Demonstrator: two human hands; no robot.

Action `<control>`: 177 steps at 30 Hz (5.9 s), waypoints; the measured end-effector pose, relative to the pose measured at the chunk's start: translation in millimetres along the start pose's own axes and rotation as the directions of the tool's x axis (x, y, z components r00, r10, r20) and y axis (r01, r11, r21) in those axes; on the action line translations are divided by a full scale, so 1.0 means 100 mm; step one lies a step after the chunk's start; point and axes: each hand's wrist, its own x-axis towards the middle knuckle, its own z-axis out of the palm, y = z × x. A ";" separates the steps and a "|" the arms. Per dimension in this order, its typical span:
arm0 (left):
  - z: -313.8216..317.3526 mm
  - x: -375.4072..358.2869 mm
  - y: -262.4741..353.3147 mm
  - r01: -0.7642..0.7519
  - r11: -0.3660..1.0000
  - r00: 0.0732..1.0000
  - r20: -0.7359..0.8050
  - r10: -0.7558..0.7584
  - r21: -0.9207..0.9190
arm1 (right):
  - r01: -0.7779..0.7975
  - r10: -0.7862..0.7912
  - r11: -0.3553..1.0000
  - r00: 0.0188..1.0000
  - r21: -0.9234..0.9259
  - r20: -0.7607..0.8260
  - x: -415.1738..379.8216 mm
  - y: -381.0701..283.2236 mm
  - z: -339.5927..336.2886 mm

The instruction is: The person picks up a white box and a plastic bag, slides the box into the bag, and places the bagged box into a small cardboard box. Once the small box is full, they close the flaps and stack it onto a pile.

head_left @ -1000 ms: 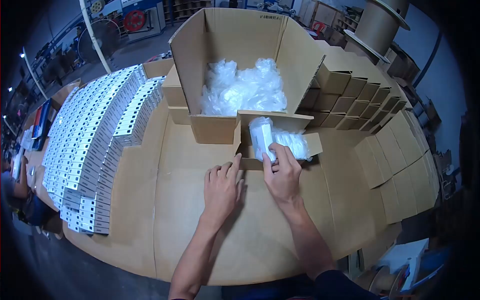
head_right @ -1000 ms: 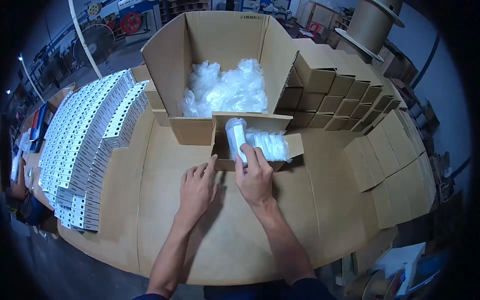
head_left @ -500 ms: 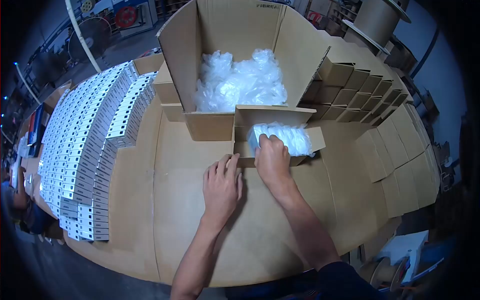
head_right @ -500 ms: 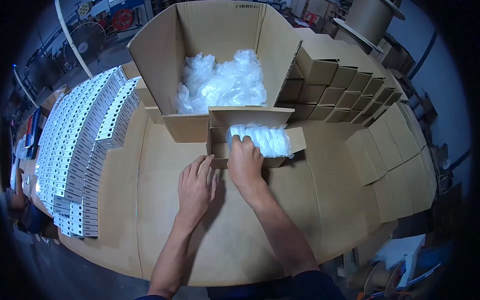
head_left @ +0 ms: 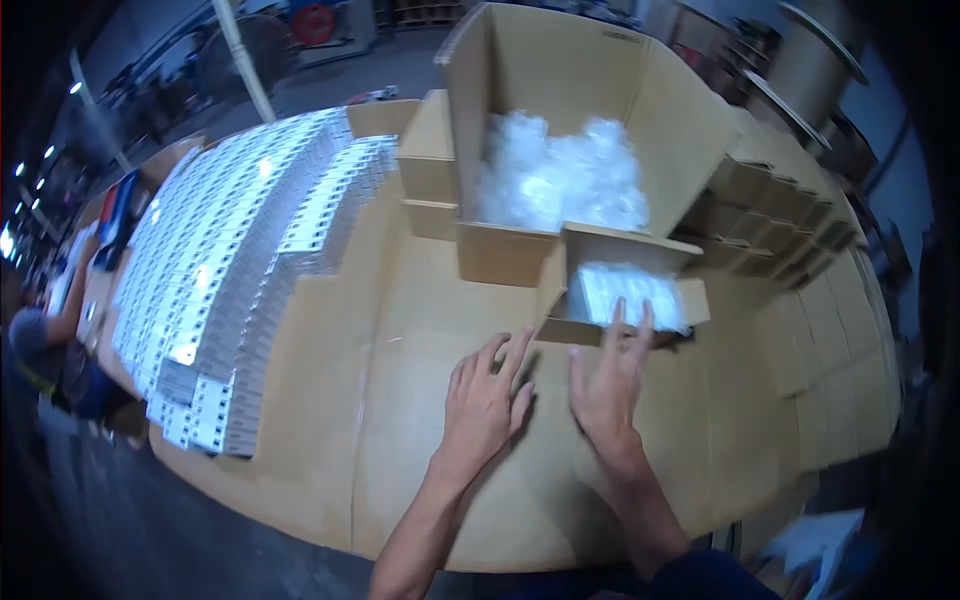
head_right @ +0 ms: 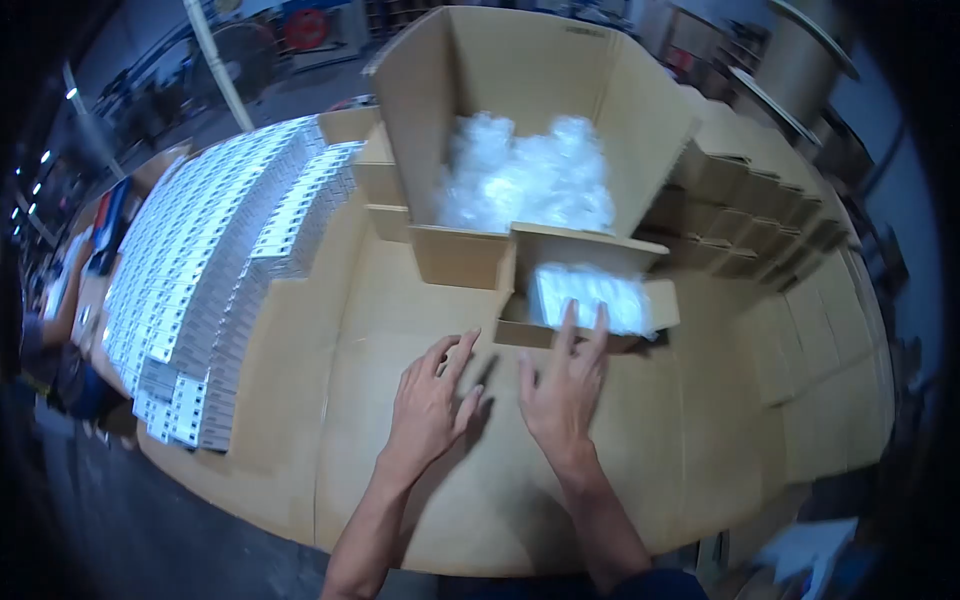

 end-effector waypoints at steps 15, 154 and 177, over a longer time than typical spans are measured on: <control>-1.13 0.50 -2.25 0.212 0.899 0.876 -0.482 -0.001 0.382 | 0.541 -0.775 0.612 0.556 0.577 0.301 1.26 -2.00 2.05; 0.01 -1.42 1.57 0.016 0.978 0.996 -0.082 -0.034 -0.207 | -0.344 0.138 0.586 0.935 0.734 0.328 -2.05 0.75 -1.40; -0.15 -1.29 1.51 -0.035 0.993 0.974 0.218 0.060 -0.117 | -0.109 -0.034 0.839 0.967 0.534 0.251 -2.01 0.65 -1.52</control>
